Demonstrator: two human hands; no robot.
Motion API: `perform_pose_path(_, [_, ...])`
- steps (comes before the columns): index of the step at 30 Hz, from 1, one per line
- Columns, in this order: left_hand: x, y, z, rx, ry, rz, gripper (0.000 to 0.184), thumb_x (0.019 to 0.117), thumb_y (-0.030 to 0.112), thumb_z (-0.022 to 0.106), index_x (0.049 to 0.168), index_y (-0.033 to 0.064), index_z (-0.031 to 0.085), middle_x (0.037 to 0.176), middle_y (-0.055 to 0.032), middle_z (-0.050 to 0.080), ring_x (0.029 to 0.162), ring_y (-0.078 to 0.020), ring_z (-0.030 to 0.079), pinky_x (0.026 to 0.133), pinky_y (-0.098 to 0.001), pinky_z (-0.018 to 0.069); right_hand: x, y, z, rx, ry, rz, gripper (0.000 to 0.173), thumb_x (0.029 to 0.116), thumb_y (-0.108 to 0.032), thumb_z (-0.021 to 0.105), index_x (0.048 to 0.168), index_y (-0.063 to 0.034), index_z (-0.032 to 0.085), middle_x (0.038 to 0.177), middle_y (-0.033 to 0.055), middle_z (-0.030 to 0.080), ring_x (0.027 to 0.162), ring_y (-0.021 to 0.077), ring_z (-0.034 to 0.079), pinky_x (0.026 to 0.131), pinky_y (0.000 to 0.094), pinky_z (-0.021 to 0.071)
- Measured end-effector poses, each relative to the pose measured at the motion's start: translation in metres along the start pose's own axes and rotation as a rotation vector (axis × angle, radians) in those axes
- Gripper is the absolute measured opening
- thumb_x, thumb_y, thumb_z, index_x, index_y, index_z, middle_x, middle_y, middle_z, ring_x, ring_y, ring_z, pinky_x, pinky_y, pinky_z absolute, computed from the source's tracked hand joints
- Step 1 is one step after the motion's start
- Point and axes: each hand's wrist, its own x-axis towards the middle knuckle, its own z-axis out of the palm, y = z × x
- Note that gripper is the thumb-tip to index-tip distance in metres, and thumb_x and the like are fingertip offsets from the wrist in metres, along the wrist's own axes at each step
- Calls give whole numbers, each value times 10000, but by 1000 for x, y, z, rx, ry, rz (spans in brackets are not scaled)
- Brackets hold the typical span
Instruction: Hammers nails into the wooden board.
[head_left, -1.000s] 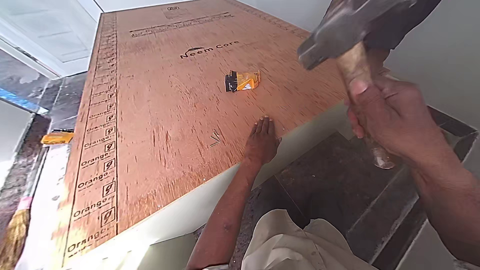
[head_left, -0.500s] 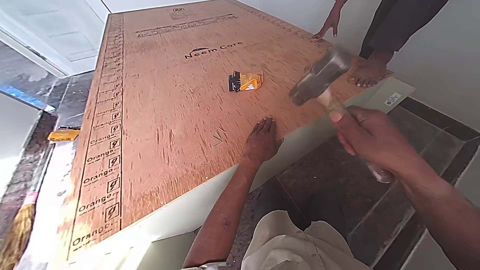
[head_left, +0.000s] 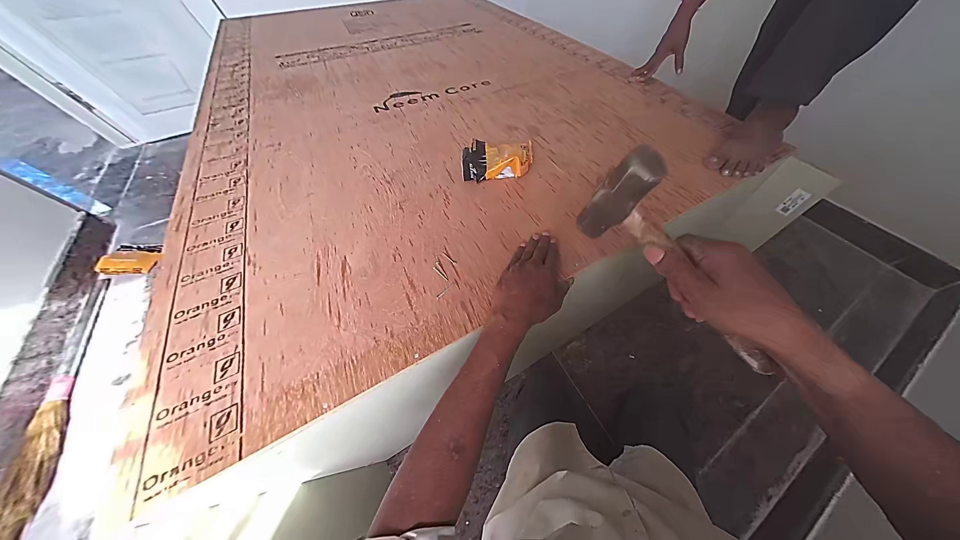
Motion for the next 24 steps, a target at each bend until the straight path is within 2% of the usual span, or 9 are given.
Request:
perform_pose_path(5, [-1, 0, 3, -12, 41, 25, 721, 1050, 477, 483, 1574, -5, 367, 1668, -188, 300, 1567, -303, 251, 1281, -459, 174, -8, -40, -41, 308, 464, -417, 465, 1084, -572, 332, 966, -169, 530, 621, -63, 544, 440, 91, 552, 388, 285, 520])
perform_pose_path(7, [-1, -1, 2, -31, 46, 22, 733, 1045, 480, 504, 1574, -8, 365, 1666, -188, 304, 1565, -306, 258, 1279, -458, 181, -2, -28, -20, 149, 424, -366, 458, 1083, -534, 369, 960, -126, 536, 612, -67, 533, 463, 76, 564, 416, 280, 520])
perform_pose_path(10, [1, -4, 0, -58, 27, 21, 771, 1026, 503, 558, 1573, -4, 366, 1666, -183, 307, 1566, -298, 256, 1281, -453, 178, 12, 8, 31, -227, -107, 33, 490, 1081, -477, 461, 967, -11, 561, 691, 99, 528, 629, 251, 579, 607, 442, 491])
perform_pose_path(12, [2, -4, -1, -77, 1, 27, 827, 989, 500, 628, 1580, -7, 347, 1667, -184, 302, 1570, -292, 245, 1286, -451, 162, 20, 16, 39, -224, -266, 192, 463, 1083, -467, 457, 981, -28, 569, 732, 94, 540, 646, 221, 592, 641, 398, 516])
perform_pose_path(14, [3, -5, -2, -93, 6, 2, 935, 919, 468, 736, 1597, -2, 297, 1663, -184, 310, 1568, -279, 249, 1286, -430, 163, 15, 12, 23, -137, -186, 154, 457, 1077, -464, 478, 952, -37, 585, 690, 76, 546, 584, 192, 584, 591, 376, 518])
perform_pose_path(17, [4, -2, -4, -108, 27, -25, 1114, 829, 415, 845, 1620, -16, 189, 1648, -209, 325, 1556, -300, 276, 1281, -428, 180, -6, -11, -16, 2, 156, -135, 482, 1049, -571, 434, 870, -146, 574, 594, -33, 547, 454, 85, 549, 414, 276, 478])
perform_pose_path(20, [3, -1, 0, -108, 61, -20, 1193, 795, 403, 873, 1625, -29, 133, 1649, -227, 313, 1547, -310, 298, 1280, -427, 187, -6, -41, -40, 229, 418, -418, 480, 1061, -600, 377, 951, -168, 555, 626, -72, 550, 448, 78, 552, 385, 277, 509])
perform_pose_path(22, [2, -3, 0, -115, 59, -26, 1211, 797, 401, 871, 1625, -37, 103, 1652, -236, 299, 1547, -314, 299, 1280, -424, 188, -1, -34, -23, 197, 420, -426, 477, 1061, -591, 392, 971, -145, 537, 631, -79, 546, 466, 71, 563, 406, 275, 523])
perform_pose_path(24, [3, -4, -2, -132, 47, -39, 1225, 802, 395, 868, 1625, -43, 73, 1657, -238, 286, 1553, -311, 283, 1284, -419, 173, 4, -1, 13, -83, 172, -223, 496, 1062, -498, 464, 956, -27, 578, 626, 38, 546, 517, 175, 589, 480, 369, 517])
